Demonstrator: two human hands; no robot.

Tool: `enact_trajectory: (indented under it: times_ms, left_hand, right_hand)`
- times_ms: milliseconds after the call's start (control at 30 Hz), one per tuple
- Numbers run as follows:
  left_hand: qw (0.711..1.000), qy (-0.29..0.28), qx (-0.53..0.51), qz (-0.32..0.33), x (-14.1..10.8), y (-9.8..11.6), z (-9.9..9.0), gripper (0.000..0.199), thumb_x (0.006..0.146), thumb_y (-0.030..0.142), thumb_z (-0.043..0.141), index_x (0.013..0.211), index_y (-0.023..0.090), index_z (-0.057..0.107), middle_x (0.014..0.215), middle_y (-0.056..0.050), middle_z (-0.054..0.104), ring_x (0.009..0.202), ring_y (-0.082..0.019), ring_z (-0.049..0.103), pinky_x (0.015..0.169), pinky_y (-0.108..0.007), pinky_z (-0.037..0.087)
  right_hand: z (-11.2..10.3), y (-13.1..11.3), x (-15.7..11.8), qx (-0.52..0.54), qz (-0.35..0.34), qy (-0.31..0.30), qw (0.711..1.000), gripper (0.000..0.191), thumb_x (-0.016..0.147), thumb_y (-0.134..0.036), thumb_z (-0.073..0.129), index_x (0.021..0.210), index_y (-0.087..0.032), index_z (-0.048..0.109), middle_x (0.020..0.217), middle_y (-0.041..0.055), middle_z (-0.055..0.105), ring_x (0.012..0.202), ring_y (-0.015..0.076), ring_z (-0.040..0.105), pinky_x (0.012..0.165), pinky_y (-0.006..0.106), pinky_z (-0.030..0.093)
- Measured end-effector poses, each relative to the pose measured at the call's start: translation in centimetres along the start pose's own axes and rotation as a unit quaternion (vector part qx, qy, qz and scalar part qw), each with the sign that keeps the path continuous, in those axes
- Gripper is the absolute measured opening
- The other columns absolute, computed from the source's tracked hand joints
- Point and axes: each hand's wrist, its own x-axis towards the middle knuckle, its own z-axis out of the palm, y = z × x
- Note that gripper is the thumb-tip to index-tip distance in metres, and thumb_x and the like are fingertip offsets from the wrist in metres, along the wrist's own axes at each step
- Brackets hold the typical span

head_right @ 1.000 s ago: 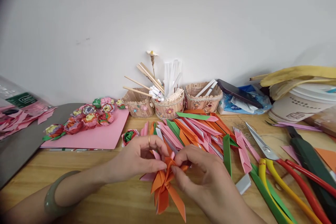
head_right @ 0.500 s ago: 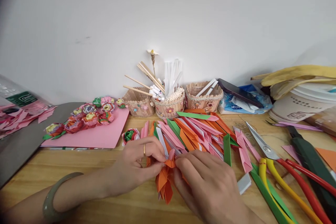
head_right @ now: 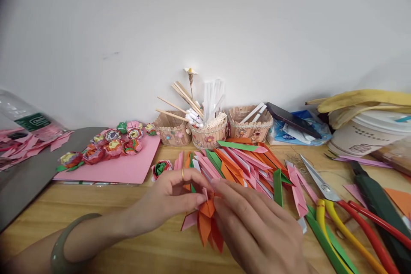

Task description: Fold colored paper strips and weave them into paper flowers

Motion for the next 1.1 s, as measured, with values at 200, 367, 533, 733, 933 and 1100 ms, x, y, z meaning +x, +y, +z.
enact_trajectory:
  times_ms: [200, 367, 533, 733, 933, 1100]
  left_hand:
    - [0.955, 0.09, 0.154, 0.239, -0.6, -0.1, -0.2, 0.005, 0.078, 0.016, 0.057, 0.081, 0.015, 0.061, 0.079, -0.003, 0.06, 0.071, -0.011, 0.055, 0.067, -0.024, 0.046]
    - [0.887, 0.113, 0.255, 0.367, -0.6, -0.6, -0.2, 0.009, 0.077, 0.008, 0.056, 0.082, 0.015, 0.06, 0.078, -0.005, 0.061, 0.072, -0.011, 0.057, 0.063, -0.023, 0.047]
    - [0.879, 0.121, 0.262, 0.38, -0.4, -0.8, -0.1, 0.009, 0.076, 0.006, 0.057, 0.078, 0.015, 0.059, 0.077, -0.004, 0.06, 0.072, -0.01, 0.057, 0.064, -0.022, 0.048]
    - [0.932, 0.128, 0.173, 0.292, -0.4, -1.2, 0.1, 0.002, 0.076, 0.012, 0.06, 0.075, 0.015, 0.06, 0.076, -0.003, 0.06, 0.072, -0.011, 0.057, 0.064, -0.023, 0.047]
    - [0.968, 0.136, 0.071, 0.2, -0.2, -1.3, 0.2, 0.007, 0.076, 0.019, 0.061, 0.071, 0.014, 0.058, 0.074, -0.001, 0.056, 0.064, -0.009, 0.055, 0.056, -0.022, 0.046]
    - [0.979, 0.132, 0.02, 0.154, 0.1, -1.3, 0.1, 0.012, 0.075, 0.023, 0.061, 0.07, 0.015, 0.054, 0.074, 0.0, 0.054, 0.051, -0.006, 0.051, 0.047, -0.022, 0.044]
  right_hand:
    - [-0.2, -1.0, 1.3, 0.141, 0.24, 0.032, 0.96, 0.008, 0.081, -0.017, 0.05, 0.085, -0.021, 0.056, 0.072, 0.0021, 0.06, 0.062, 0.0132, 0.058, 0.052, 0.021, 0.049]
    - [-0.7, -1.6, 2.2, 0.384, 0.442, -0.129, 0.8, 0.026, 0.084, -0.037, 0.046, 0.066, -0.021, 0.056, 0.054, -0.0024, 0.054, 0.049, 0.0107, 0.05, 0.043, 0.019, 0.042]
    - [-0.4, -1.4, 2.6, 0.509, 0.537, -0.17, 0.651, 0.029, 0.076, -0.044, 0.056, 0.061, -0.019, 0.055, 0.054, -0.0024, 0.055, 0.047, 0.0083, 0.046, 0.043, 0.018, 0.037]
    - [0.0, -1.7, 2.3, 0.565, 0.563, -0.155, 0.583, 0.031, 0.075, -0.045, 0.058, 0.06, -0.018, 0.054, 0.055, -0.0027, 0.055, 0.049, 0.007, 0.046, 0.047, 0.017, 0.037]
    - [0.3, -2.1, 1.7, 0.533, 0.563, -0.161, 0.61, 0.035, 0.076, -0.048, 0.056, 0.058, -0.018, 0.051, 0.053, -0.0028, 0.05, 0.048, 0.008, 0.043, 0.044, 0.019, 0.033]
    - [0.4, -2.4, 1.9, 0.495, 0.575, -0.143, 0.636, 0.035, 0.076, -0.047, 0.055, 0.056, -0.018, 0.05, 0.051, -0.0035, 0.046, 0.047, 0.0079, 0.04, 0.044, 0.019, 0.032]
